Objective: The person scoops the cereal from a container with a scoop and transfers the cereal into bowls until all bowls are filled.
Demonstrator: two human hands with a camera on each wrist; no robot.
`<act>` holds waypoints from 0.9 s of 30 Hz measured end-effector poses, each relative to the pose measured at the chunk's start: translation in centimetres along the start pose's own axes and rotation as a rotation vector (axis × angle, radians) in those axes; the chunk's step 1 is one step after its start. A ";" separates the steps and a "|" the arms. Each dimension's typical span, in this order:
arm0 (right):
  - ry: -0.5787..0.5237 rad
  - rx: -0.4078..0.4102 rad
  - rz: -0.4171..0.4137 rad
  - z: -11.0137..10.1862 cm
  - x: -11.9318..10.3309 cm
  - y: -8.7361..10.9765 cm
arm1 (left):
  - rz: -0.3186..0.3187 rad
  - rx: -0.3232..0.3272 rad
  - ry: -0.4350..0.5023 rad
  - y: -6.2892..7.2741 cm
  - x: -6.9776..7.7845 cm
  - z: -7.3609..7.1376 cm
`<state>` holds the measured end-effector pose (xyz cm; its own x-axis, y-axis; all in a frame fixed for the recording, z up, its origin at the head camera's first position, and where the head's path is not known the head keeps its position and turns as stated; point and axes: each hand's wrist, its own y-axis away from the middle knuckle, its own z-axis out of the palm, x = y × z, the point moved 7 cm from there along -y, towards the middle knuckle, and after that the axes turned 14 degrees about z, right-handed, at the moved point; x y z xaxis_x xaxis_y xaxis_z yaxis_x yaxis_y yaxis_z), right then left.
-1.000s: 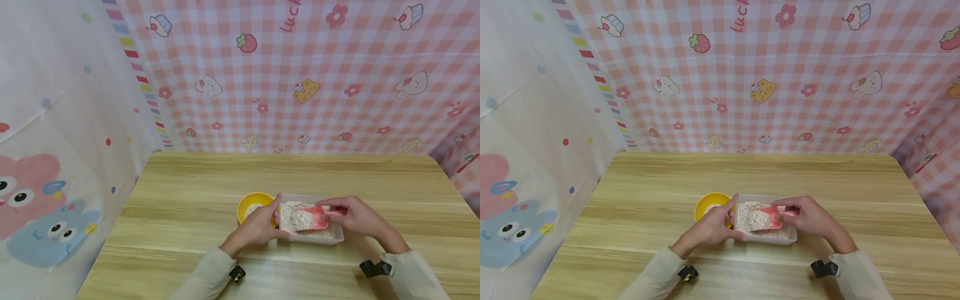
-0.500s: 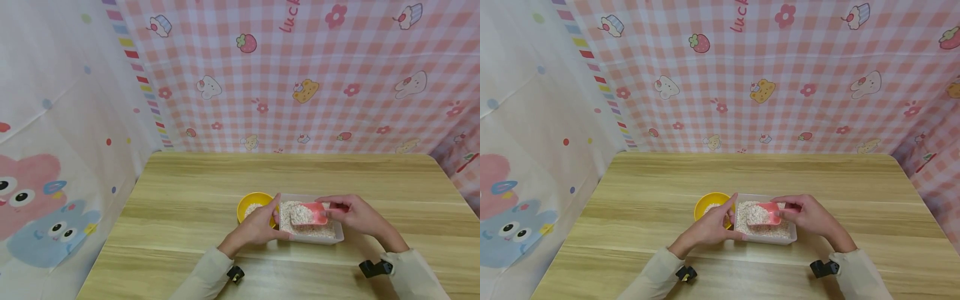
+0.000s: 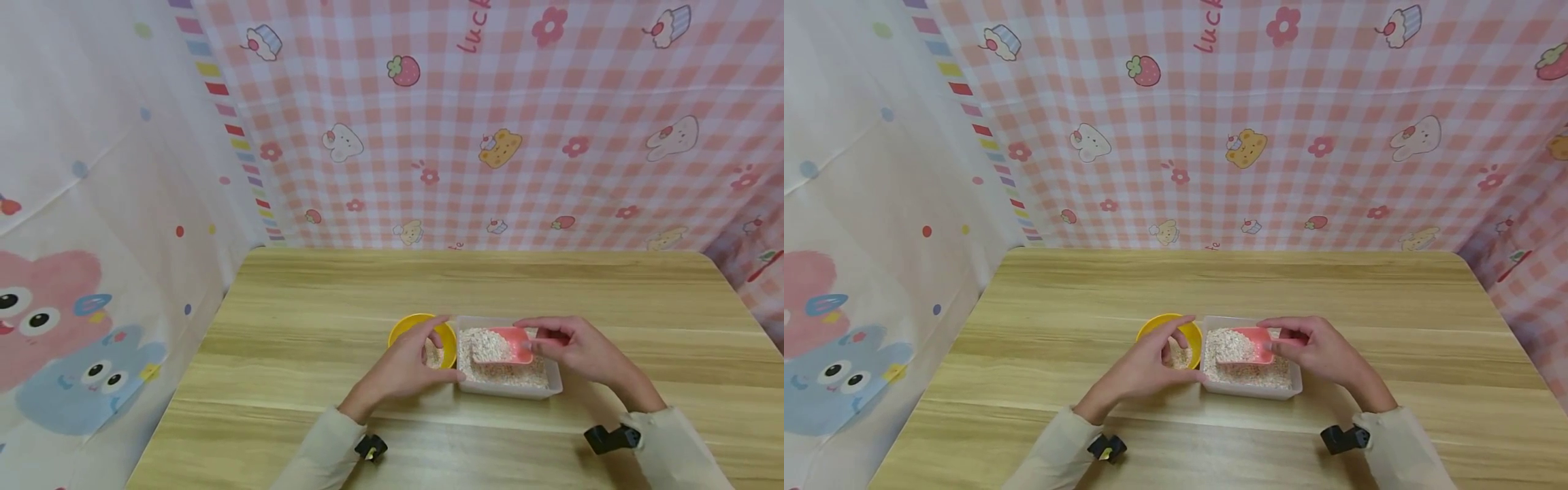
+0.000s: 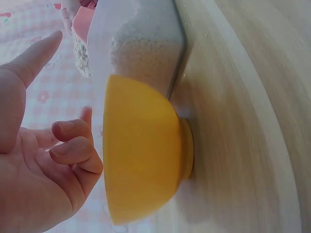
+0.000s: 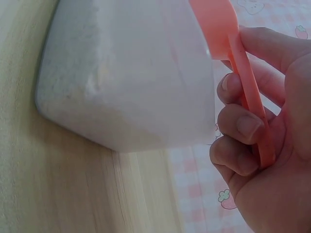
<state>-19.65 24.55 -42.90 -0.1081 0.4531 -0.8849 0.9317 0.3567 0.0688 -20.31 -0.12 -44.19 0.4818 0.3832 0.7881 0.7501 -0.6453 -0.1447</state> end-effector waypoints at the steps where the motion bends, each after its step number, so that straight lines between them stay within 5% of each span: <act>1: 0.001 0.001 0.002 0.0 0.0 0.0 | 0.000 0.012 0.002 0.1 -0.1 -0.2; 17: 0.012 0.000 -0.026 0.1 -0.4 -0.2 | -0.093 0.186 0.016 2.1 -2.4 -2.6; 27: 0.036 0.020 -0.022 0.1 -0.5 -0.3 | -0.116 0.180 -0.055 2.9 -4.0 -3.3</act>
<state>-19.84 24.13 -42.55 -0.1411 0.4743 -0.8690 0.9355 0.3510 0.0396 -21.54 -5.69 -45.77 0.4078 0.4867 0.7725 0.8683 -0.4683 -0.1633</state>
